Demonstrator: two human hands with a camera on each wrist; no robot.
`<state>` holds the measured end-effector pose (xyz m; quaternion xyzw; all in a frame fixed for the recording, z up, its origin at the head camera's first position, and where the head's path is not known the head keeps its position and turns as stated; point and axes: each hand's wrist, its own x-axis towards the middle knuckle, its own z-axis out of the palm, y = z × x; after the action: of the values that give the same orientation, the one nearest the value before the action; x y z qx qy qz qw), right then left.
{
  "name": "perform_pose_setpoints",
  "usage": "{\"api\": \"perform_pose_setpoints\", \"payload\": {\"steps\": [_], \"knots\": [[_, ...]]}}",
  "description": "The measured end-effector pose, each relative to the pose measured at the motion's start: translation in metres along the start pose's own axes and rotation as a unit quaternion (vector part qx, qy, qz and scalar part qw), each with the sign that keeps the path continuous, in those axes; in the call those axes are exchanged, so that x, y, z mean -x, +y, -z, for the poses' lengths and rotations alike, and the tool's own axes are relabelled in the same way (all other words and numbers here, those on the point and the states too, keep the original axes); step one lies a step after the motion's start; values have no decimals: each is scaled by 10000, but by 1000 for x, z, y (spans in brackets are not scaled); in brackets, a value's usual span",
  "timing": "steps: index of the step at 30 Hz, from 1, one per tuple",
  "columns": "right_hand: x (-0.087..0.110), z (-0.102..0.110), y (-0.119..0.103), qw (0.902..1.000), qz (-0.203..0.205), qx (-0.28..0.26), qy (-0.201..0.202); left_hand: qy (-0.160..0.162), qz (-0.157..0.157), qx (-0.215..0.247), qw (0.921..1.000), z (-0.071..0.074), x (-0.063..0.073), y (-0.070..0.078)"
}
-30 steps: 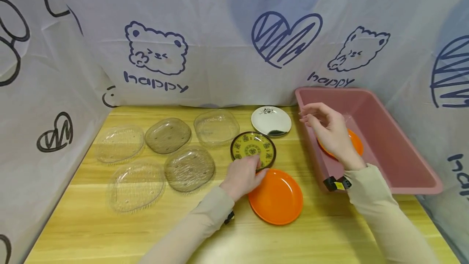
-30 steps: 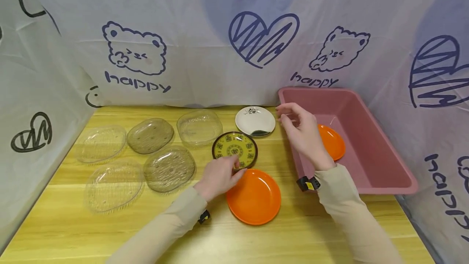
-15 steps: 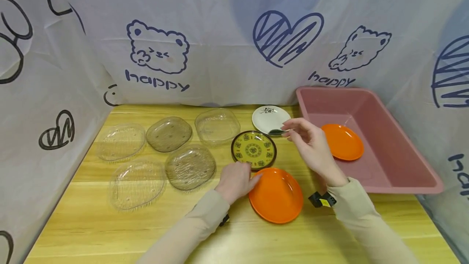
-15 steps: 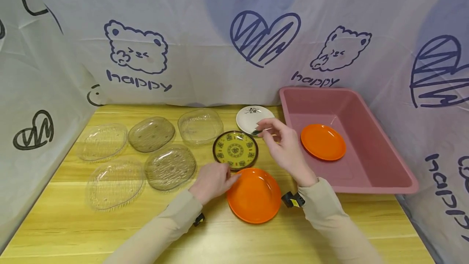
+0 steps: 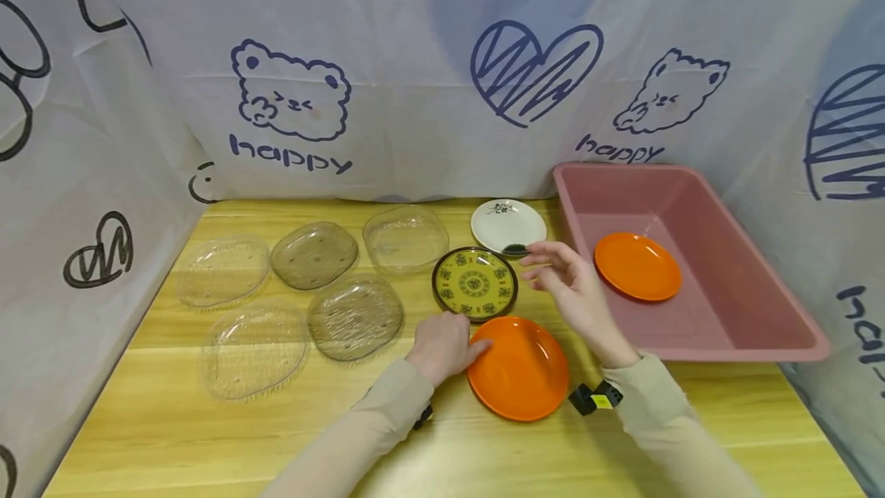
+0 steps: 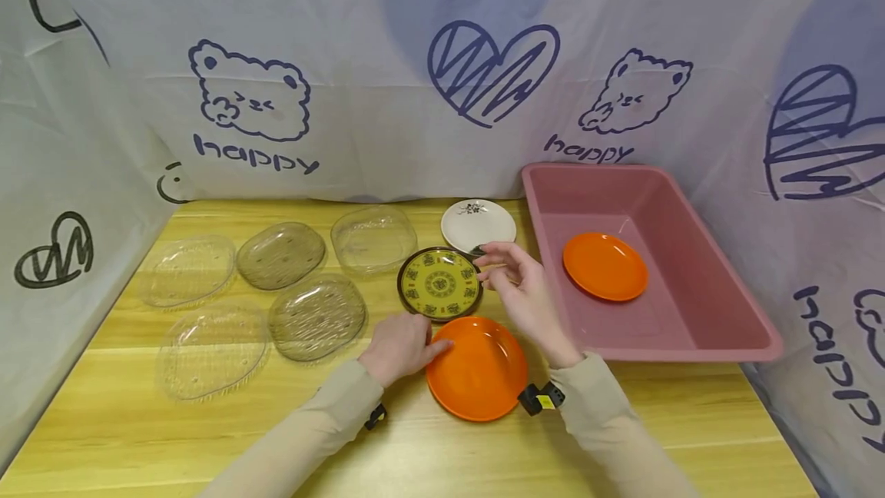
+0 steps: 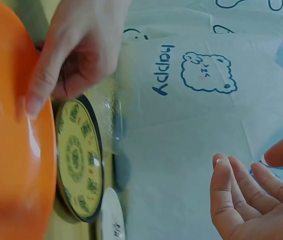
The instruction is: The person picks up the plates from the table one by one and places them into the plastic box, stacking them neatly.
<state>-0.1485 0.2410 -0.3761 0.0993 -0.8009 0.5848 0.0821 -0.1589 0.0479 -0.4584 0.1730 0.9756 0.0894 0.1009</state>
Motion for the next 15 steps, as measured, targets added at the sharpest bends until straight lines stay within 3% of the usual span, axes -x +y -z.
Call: {"api": "perform_pose_setpoints", "payload": {"steps": [9, 15], "knots": [[9, -9, 9, 9986, -455, -274, 79, -74, 4, 137, 9999, -3, -4, 1], [13, -12, 16, 9977, -620, -284, 26, -113, -67, 464, 9988, -2, -5, -1]]}}
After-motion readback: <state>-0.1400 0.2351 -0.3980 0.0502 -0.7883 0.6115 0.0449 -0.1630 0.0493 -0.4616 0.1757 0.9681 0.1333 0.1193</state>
